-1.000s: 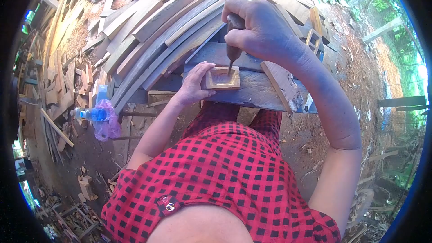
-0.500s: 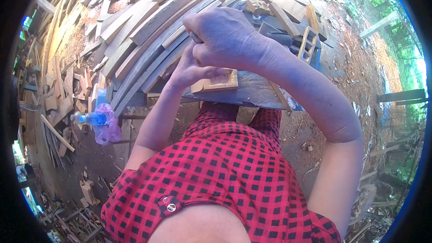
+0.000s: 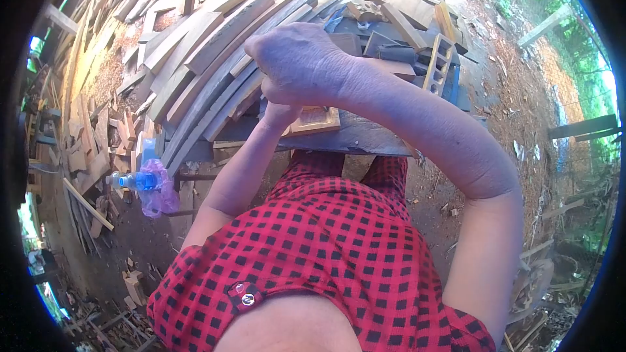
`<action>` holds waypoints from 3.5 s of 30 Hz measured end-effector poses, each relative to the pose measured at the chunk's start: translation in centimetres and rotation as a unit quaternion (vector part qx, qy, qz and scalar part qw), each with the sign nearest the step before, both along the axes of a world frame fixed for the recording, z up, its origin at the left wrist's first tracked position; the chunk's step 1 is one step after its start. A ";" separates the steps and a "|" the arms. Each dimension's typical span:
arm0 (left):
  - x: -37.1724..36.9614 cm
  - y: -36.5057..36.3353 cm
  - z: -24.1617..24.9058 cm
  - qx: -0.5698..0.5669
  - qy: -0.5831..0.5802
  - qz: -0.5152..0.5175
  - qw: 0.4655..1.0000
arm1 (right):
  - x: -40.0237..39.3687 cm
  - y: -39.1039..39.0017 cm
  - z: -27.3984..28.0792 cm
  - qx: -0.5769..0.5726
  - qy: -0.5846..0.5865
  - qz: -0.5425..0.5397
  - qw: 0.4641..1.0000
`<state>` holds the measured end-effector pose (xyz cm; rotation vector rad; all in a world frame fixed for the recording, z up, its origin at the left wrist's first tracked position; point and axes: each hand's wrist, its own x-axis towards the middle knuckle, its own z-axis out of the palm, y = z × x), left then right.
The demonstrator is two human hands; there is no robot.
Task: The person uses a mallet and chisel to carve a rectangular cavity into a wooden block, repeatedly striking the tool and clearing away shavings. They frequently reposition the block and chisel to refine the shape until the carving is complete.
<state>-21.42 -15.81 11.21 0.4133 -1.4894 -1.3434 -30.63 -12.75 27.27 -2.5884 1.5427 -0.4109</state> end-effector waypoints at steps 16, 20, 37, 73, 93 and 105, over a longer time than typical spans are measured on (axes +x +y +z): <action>-1.3 0.0 1.2 0.038 0.059 -0.115 0.991 | -20.6 11.1 -15.0 0.127 0.067 -0.346 0.927; -1.7 0.2 0.9 0.052 0.070 -0.107 0.990 | -20.0 15.1 -21.5 0.153 -0.009 -0.411 0.899; -2.2 0.4 1.1 0.031 0.052 -0.134 0.989 | -9.8 8.9 3.8 -0.081 -0.349 -0.148 0.922; -3.1 0.6 2.0 0.042 0.011 -0.180 0.983 | -10.6 10.7 5.3 -0.102 -0.409 -0.199 0.885; -4.7 0.4 1.1 -0.015 -0.007 -0.190 0.982 | -12.1 12.1 2.8 0.000 -0.373 -0.266 0.889; -5.1 0.5 1.7 -0.016 -0.023 -0.196 0.980 | -13.4 13.5 2.1 0.004 -0.388 -0.284 0.877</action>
